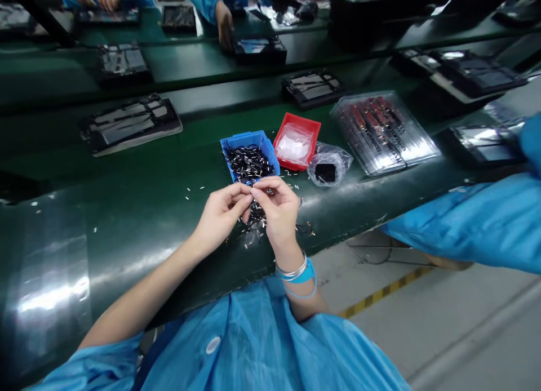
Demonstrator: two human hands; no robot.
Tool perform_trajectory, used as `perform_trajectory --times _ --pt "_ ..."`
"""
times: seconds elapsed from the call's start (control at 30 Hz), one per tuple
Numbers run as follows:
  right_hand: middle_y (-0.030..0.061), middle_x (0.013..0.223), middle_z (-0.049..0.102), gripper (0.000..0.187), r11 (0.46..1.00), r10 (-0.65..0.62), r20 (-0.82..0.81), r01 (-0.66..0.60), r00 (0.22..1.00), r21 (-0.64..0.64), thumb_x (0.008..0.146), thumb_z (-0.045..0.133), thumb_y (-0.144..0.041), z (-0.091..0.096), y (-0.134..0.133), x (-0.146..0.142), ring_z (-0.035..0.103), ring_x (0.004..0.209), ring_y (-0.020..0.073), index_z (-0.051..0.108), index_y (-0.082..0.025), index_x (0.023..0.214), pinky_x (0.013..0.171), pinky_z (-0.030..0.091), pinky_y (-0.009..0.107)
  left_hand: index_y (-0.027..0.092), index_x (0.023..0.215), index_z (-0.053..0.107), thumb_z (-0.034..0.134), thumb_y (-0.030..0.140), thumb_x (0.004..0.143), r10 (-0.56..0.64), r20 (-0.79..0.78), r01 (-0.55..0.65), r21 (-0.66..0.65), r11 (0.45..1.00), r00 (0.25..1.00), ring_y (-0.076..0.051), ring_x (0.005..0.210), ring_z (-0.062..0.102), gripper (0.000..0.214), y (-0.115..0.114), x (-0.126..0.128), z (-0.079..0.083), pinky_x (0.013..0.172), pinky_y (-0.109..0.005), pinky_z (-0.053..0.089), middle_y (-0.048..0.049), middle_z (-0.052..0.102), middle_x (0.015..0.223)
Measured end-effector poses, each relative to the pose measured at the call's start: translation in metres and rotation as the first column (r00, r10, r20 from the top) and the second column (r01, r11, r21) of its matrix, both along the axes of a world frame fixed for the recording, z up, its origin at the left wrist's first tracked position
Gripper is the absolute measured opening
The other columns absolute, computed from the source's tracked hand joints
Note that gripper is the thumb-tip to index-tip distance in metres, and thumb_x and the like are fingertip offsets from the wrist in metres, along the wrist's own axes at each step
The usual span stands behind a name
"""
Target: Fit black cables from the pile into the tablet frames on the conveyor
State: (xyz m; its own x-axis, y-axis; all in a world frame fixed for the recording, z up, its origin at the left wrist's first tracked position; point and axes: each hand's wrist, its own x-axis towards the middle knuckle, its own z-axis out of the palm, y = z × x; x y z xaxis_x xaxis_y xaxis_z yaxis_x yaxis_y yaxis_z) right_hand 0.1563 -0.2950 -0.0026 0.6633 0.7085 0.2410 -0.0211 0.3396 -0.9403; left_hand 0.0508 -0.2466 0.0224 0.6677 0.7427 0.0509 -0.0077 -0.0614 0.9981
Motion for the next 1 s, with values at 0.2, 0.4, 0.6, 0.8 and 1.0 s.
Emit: perform_trajectory --times 0.2,0.4,0.6,0.8,1.0 --pt "-0.0012 0.078 0.061 0.008 0.999 0.021 0.058 -0.019 0.998 -0.035 0.07 0.07 -0.022 -0.003 -0.001 -0.001 0.059 0.078 0.0139 0.064 -0.024 0.074 0.07 0.05 0.029 0.017 0.069 0.055 0.05 0.01 0.083 0.015 -0.116 0.003 0.156 0.988 0.993 -0.009 0.046 0.042 0.017 0.001 -0.002 0.004 0.052 -0.022 0.033 0.0055 0.047 0.048" --pt "-0.0017 0.082 0.061 0.013 0.998 0.008 0.192 -0.021 0.981 0.062 0.075 0.07 -0.014 -0.005 -0.006 -0.001 0.058 0.084 0.0131 0.068 -0.026 0.078 0.075 0.048 0.028 0.017 0.069 0.055 0.05 0.008 0.083 0.001 -0.154 0.022 0.15 0.988 0.988 -0.01 0.047 0.044 0.017 0.001 -0.002 0.007 0.053 -0.022 0.033 0.0054 0.049 0.048" --pt "0.0001 0.08 0.062 0.007 0.999 0.024 0.097 -0.02 0.995 -0.044 0.074 0.07 -0.029 -0.006 -0.005 -0.001 0.06 0.082 0.0157 0.064 -0.024 0.075 0.075 0.051 0.032 0.016 0.07 0.059 0.052 0.011 0.082 -0.029 -0.131 0.04 0.081 0.996 0.991 -0.008 0.045 0.045 0.015 0.003 -0.002 0.006 0.051 -0.021 0.034 0.0048 0.051 0.047" --pt "-0.0012 0.079 0.064 0.004 0.998 0.056 0.1 -0.053 0.993 -0.039 0.075 0.071 -0.027 -0.008 -0.007 0.003 0.061 0.077 0.0145 0.068 -0.025 0.073 0.074 0.051 0.033 0.016 0.071 0.061 0.052 0.015 0.084 -0.027 -0.117 0.038 0.096 0.995 0.993 -0.008 0.046 0.046 0.015 0.004 -0.004 0.005 0.05 -0.021 0.035 0.0038 0.052 0.049" --pt "0.0002 0.086 0.067 0.003 0.999 -0.002 0.296 0.015 0.955 -0.044 0.08 0.069 -0.026 -0.011 -0.015 0.007 0.062 0.086 0.0161 0.072 -0.028 0.079 0.077 0.051 0.035 0.016 0.073 0.061 0.053 0.018 0.085 -0.053 -0.107 0.06 0.066 0.996 0.993 -0.009 0.048 0.047 0.014 0.005 -0.003 0.005 0.05 -0.021 0.035 0.0034 0.053 0.05"
